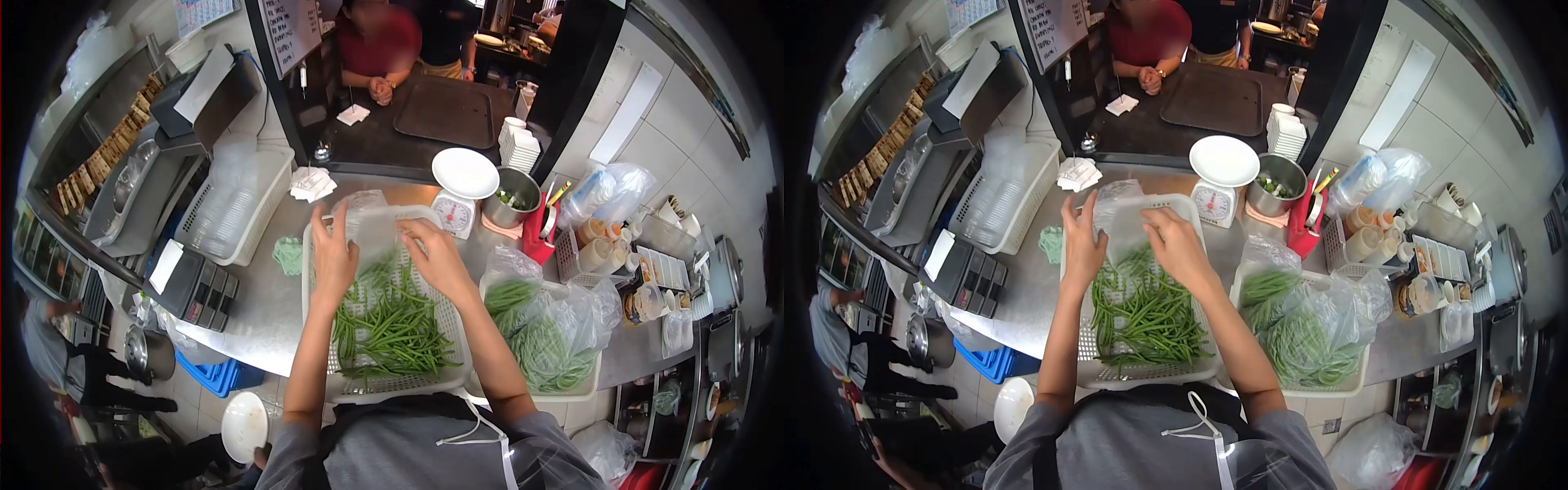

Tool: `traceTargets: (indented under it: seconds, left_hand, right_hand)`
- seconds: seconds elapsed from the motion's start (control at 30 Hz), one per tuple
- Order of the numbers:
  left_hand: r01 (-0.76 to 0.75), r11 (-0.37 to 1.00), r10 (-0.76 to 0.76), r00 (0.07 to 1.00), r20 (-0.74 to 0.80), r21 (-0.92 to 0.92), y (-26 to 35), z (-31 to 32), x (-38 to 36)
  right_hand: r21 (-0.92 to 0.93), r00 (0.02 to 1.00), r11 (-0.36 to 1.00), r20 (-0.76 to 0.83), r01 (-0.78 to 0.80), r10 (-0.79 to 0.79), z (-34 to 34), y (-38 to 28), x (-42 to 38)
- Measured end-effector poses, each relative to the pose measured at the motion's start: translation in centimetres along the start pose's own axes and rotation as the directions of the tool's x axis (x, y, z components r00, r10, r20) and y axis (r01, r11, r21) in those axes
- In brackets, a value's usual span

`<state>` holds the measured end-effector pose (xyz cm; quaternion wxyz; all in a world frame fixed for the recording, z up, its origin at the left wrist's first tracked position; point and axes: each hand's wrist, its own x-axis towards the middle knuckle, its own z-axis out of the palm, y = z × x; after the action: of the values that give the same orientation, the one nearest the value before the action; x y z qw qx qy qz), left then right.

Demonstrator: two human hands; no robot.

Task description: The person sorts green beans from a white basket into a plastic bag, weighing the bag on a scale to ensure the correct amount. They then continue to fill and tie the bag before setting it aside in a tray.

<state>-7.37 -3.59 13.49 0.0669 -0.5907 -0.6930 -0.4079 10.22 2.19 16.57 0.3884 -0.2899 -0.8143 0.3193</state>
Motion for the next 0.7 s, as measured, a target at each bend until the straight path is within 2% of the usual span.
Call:
traceTargets:
  seconds: [0.03, 0.1, 0.17, 0.23, 0.3, 0.43, 0.47, 0.57, 0.7]
  left_hand:
    - [-0.004, 0.999, -0.001, 0.986, 0.165, 0.032, 0.4, 0.0, -0.9]
    - [-0.032, 0.996, -0.012, 0.879, 0.476, 0.084, 0.9, 0.2, -3.0]
    - [-0.194, 0.964, -0.030, 0.604, 0.796, 0.183, 0.2, 2.6, -6.1]
    - [-0.294, 0.940, -0.086, 0.290, 0.953, 0.174, -0.3, 5.4, -8.3]
    - [-0.323, 0.936, -0.074, 0.218, 0.973, 0.144, 1.3, 6.6, -8.9]
    - [-0.451, 0.887, -0.062, 0.102, 0.993, 0.102, 3.5, 8.1, -10.6]
    - [-0.488, 0.868, -0.044, 0.101, 0.994, 0.088, 3.6, 8.4, -10.9]
    - [-0.453, 0.889, -0.033, 0.083, 0.996, 0.067, 3.2, 9.1, -11.1]
    - [-0.272, 0.961, 0.105, 0.180, 0.978, -0.053, 0.6, 9.2, -11.2]
  right_hand:
    - [0.022, 0.997, 0.999, -0.069, -0.027, 0.029, 0.4, 0.7, -0.6]
    - [0.052, 0.980, 0.997, -0.185, -0.060, 0.068, 1.4, 2.1, -2.0]
    - [0.062, 0.957, 0.996, -0.281, -0.064, 0.079, 2.9, 3.1, -3.5]
    - [0.033, 0.948, 0.994, -0.298, -0.106, 0.111, 4.4, 4.7, -5.2]
    - [-0.044, 0.928, 0.992, -0.361, -0.115, 0.092, 5.6, 5.8, -6.8]
    - [0.035, 0.921, 0.992, -0.369, -0.121, 0.126, 5.9, 5.9, -7.1]
    - [-0.017, 0.923, 0.990, -0.366, -0.137, 0.121, 6.0, 6.3, -7.0]
    - [-0.022, 0.912, 0.988, -0.388, -0.152, 0.132, 6.1, 6.3, -6.8]
    - [0.030, 0.904, 0.986, -0.394, -0.166, 0.165, 5.8, 5.9, -6.6]
